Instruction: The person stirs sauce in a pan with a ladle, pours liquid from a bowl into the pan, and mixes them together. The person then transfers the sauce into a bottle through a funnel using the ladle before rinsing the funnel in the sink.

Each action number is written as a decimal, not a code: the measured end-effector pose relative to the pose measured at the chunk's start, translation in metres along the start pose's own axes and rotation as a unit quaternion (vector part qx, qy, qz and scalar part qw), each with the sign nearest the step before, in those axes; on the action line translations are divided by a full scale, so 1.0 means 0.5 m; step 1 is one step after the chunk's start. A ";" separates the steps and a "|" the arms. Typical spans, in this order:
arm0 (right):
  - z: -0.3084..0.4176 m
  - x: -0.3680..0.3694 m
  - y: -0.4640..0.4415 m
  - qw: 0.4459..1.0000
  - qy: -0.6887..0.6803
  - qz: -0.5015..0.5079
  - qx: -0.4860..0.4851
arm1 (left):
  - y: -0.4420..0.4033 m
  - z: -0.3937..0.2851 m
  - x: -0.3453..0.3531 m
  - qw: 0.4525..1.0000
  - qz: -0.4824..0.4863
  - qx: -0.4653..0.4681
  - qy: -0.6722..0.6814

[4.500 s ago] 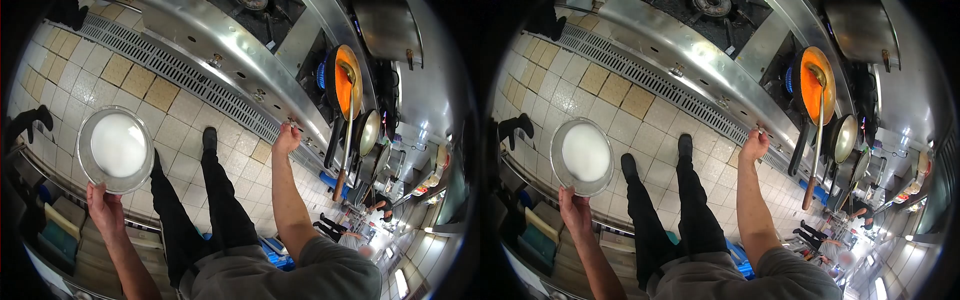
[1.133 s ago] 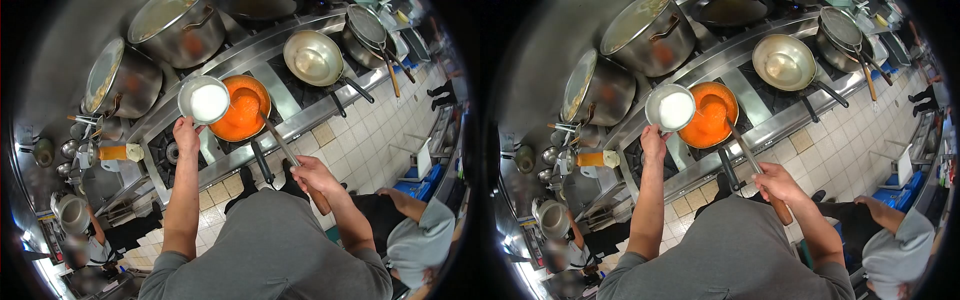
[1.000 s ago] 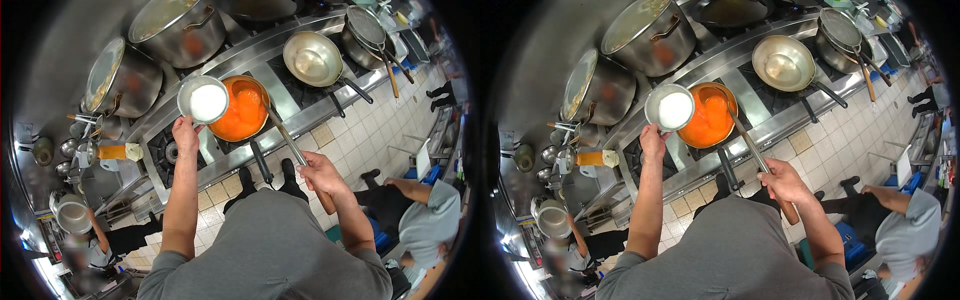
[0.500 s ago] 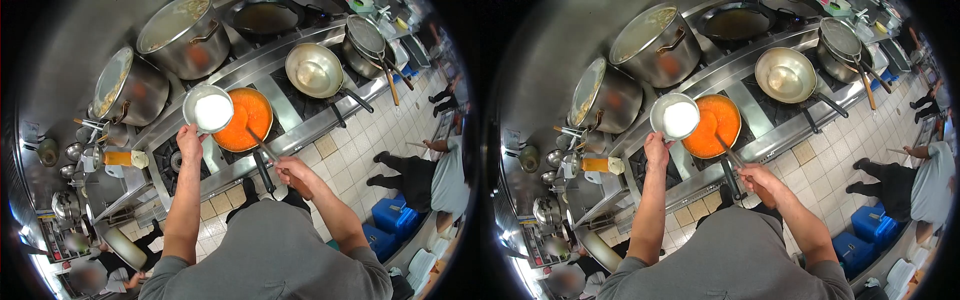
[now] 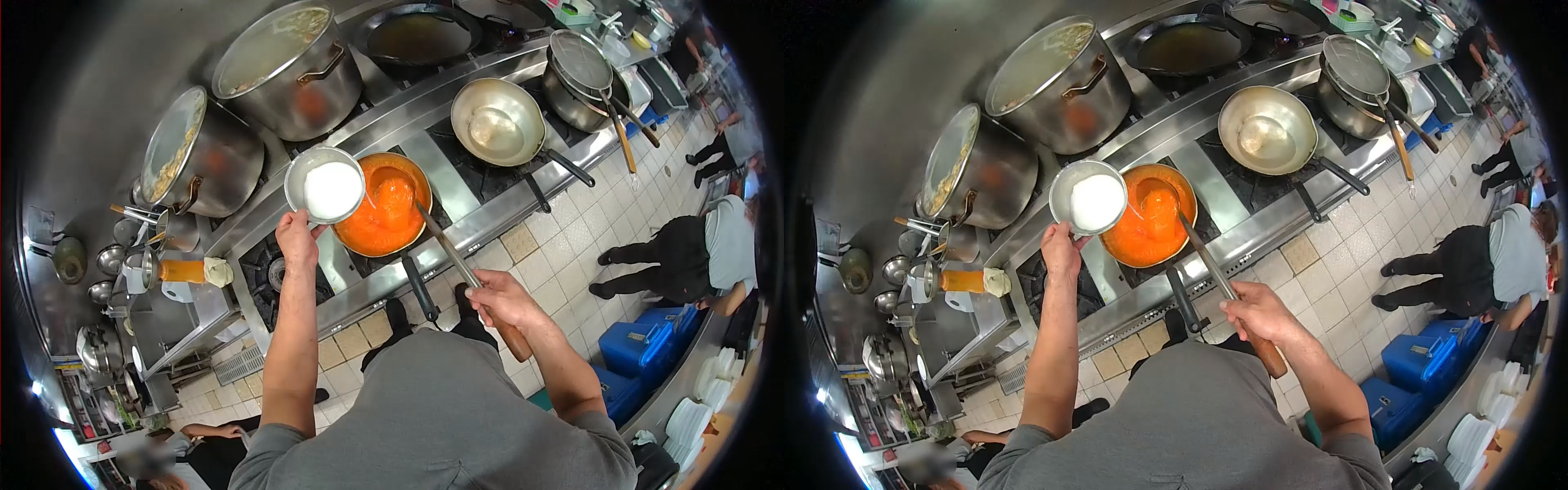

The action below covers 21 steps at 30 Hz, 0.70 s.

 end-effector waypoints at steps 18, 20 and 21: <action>-0.097 0.040 -0.170 0.977 -0.199 0.062 0.045 | 0.002 -0.006 0.006 1.000 0.016 0.016 0.000; -0.122 0.061 -0.139 0.895 -0.404 0.135 0.128 | -0.003 -0.003 0.005 1.000 0.017 0.019 -0.001; -0.120 0.059 -0.125 0.895 -0.404 0.135 0.130 | -0.001 -0.007 0.008 1.000 0.015 0.018 0.000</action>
Point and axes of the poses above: each hand's wrist, its own y-axis away from the middle knuckle, its own x-axis out of the palm, z = x × y, the point moved 8 cm from there along -y, towards the middle knuckle, and after that the axes turned 5 degrees about -y, right-handed, at the moved point
